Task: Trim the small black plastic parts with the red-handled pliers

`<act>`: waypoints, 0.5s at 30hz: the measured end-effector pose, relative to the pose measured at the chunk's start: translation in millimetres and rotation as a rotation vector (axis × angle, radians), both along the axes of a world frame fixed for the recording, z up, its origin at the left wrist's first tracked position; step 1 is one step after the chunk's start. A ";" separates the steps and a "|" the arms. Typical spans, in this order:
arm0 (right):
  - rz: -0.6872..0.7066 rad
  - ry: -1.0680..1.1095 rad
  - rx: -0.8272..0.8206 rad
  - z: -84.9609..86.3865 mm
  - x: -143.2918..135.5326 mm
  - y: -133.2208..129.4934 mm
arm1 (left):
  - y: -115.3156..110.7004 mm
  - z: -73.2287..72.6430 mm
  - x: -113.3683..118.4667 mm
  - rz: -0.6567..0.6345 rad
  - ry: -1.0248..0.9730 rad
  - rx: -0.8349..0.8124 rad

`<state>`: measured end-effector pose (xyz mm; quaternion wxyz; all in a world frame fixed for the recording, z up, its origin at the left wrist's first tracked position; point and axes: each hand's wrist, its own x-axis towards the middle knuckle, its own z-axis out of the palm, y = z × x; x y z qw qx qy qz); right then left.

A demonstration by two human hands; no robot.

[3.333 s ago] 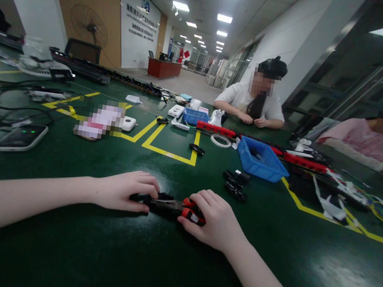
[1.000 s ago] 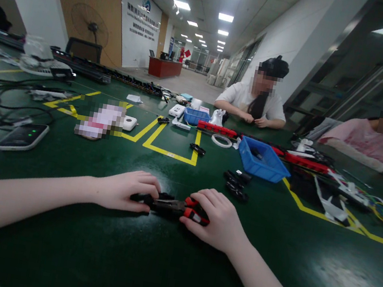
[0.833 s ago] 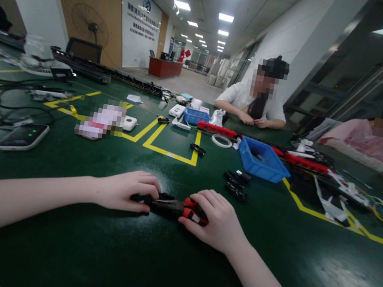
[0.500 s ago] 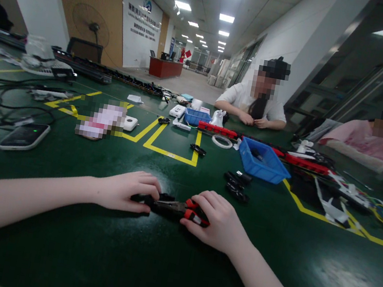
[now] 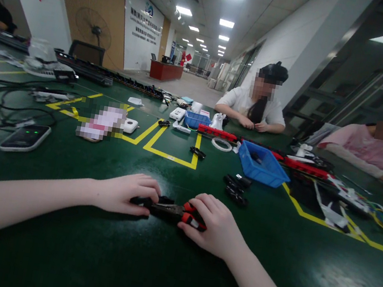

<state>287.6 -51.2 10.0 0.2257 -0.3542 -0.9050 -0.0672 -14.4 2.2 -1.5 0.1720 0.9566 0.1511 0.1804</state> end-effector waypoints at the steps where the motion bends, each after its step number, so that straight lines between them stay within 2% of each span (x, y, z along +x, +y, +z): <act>1: 0.002 -0.003 0.014 -0.6 0.1 0.2 | -0.1 0.2 0.0 -0.001 0.001 0.000; 15: 0.008 -0.004 0.102 0.8 -1.8 -0.8 | -0.5 0.9 0.0 -0.002 0.001 0.006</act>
